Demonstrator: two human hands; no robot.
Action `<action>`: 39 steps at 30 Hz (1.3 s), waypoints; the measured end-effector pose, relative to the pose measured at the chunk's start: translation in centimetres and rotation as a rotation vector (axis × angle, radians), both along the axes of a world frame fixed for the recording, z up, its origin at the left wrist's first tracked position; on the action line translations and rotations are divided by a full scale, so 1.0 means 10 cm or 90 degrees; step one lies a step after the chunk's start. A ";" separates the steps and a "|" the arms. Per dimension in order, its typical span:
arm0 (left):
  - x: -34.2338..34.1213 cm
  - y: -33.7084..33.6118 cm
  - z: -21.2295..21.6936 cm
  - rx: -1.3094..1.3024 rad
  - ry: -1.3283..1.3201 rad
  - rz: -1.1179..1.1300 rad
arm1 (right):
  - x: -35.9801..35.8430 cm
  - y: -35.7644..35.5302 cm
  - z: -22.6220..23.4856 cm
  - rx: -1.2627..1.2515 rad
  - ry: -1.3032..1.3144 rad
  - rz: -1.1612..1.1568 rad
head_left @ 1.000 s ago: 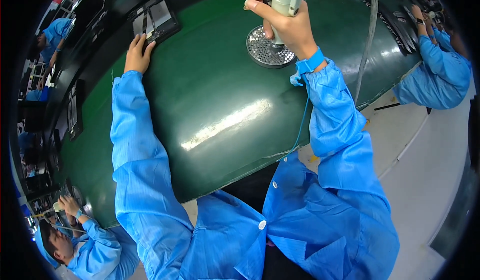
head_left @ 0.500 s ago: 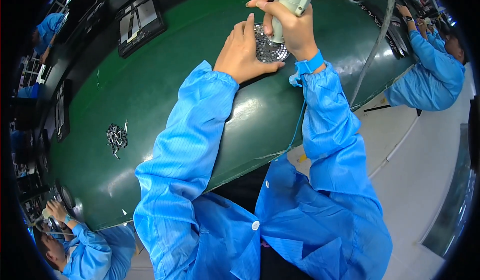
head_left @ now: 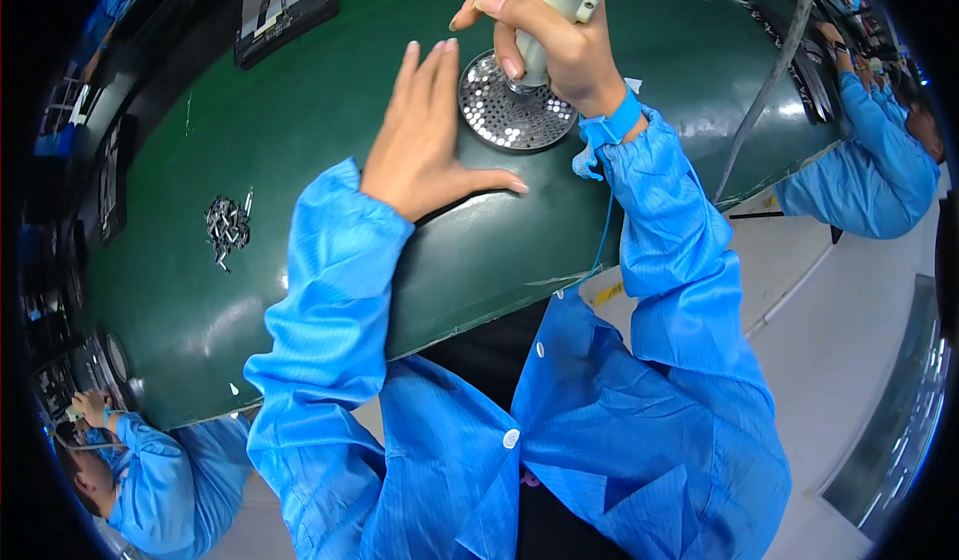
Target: The person assembles electronic tablet devices by driving screws into the tablet chassis with an electric screwdriver.
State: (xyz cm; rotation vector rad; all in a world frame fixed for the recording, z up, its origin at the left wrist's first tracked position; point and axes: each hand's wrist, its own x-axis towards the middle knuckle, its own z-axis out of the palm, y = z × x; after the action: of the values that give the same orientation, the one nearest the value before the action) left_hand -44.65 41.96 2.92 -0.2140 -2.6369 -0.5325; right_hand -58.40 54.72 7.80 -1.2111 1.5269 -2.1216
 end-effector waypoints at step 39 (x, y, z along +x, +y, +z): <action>0.76 -0.77 -0.02 0.000 0.225 0.138 | 0.05 0.04 -0.08 0.056 -0.031 -0.037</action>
State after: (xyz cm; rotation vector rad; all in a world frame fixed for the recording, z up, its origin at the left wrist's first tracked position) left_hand -37.06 34.25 2.68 -0.0181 -2.2810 -0.3825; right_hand -57.91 55.10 6.99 -1.0912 1.6353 -2.0788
